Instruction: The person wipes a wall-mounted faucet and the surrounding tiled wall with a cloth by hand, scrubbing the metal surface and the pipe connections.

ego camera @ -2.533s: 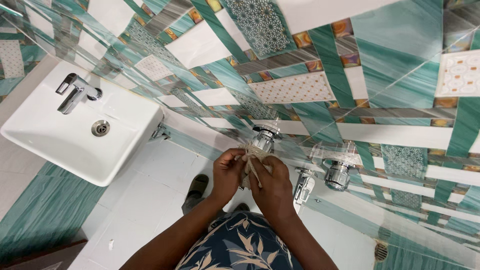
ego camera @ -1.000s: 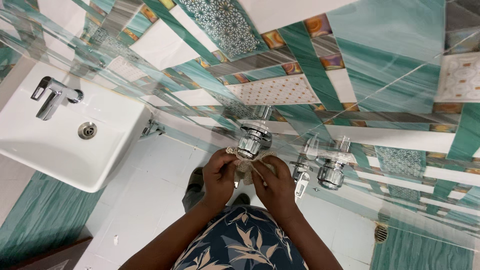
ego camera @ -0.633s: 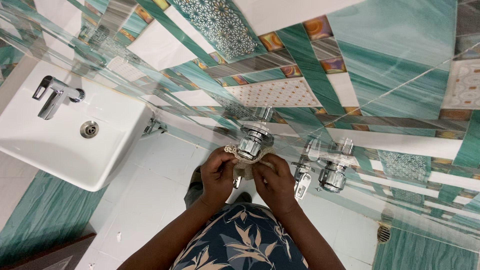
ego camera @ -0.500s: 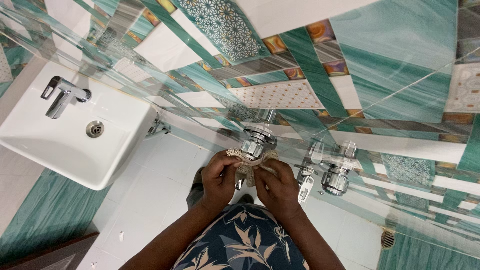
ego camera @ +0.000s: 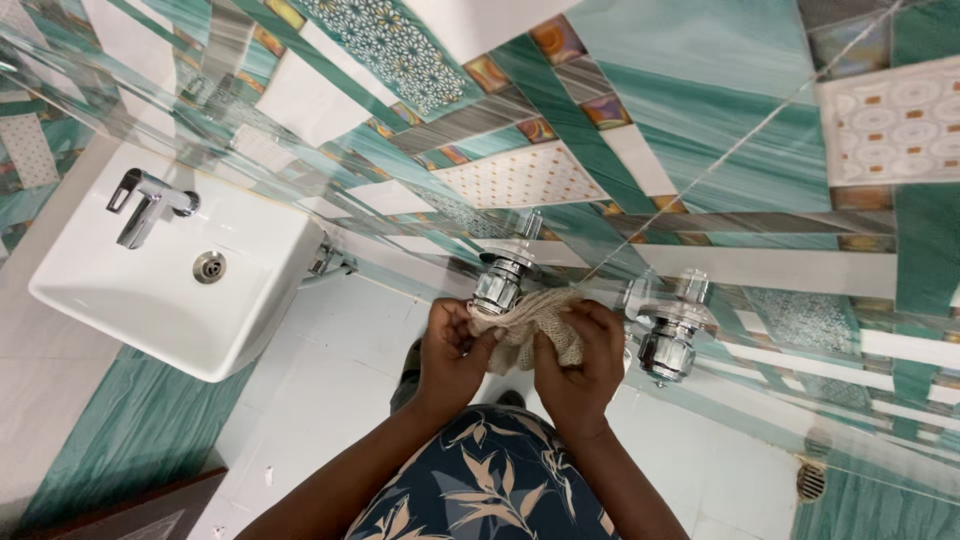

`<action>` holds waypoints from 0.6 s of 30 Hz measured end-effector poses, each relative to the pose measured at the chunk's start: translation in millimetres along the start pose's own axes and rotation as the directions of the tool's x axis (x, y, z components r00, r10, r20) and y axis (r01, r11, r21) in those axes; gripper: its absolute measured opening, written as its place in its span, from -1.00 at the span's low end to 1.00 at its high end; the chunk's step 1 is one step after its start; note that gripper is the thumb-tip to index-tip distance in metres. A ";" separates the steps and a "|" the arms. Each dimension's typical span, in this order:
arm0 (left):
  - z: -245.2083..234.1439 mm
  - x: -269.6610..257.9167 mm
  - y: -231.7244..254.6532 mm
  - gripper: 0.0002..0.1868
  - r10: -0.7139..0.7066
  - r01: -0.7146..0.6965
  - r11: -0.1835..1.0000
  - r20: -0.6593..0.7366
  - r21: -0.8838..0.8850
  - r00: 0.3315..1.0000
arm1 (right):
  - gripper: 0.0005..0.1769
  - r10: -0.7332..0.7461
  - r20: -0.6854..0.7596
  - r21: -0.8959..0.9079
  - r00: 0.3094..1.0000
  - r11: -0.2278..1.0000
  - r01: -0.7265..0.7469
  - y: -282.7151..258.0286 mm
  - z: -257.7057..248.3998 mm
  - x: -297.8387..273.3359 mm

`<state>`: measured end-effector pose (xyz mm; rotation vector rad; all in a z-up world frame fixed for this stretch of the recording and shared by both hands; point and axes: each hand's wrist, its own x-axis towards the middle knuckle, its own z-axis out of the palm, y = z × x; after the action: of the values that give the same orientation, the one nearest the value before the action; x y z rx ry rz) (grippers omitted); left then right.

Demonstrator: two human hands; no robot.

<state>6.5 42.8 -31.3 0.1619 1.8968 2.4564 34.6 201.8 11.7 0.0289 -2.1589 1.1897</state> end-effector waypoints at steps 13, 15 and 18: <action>-16.6 -6.9 -38.1 -0.71 -0.317 0.317 0.948 0.011 0.031 0.948 | -0.62 0.086 0.172 0.178 0.981 0.977 -0.117 23.2 14.0 -8.4; -21.4 -10.4 -50.0 -0.77 -0.255 0.256 0.967 0.148 0.008 0.956 | -0.59 0.140 0.137 0.192 0.981 0.967 -0.165 22.9 2.5 -18.2; -23.7 -19.6 -40.9 -0.61 -0.344 0.348 0.936 0.305 0.044 0.888 | -0.50 0.284 0.123 0.298 0.951 0.903 -0.308 26.1 -14.6 -30.2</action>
<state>22.0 28.6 -77.9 0.1767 1.6178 2.0669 57.6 219.5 -19.3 -0.1226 -2.0662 1.7284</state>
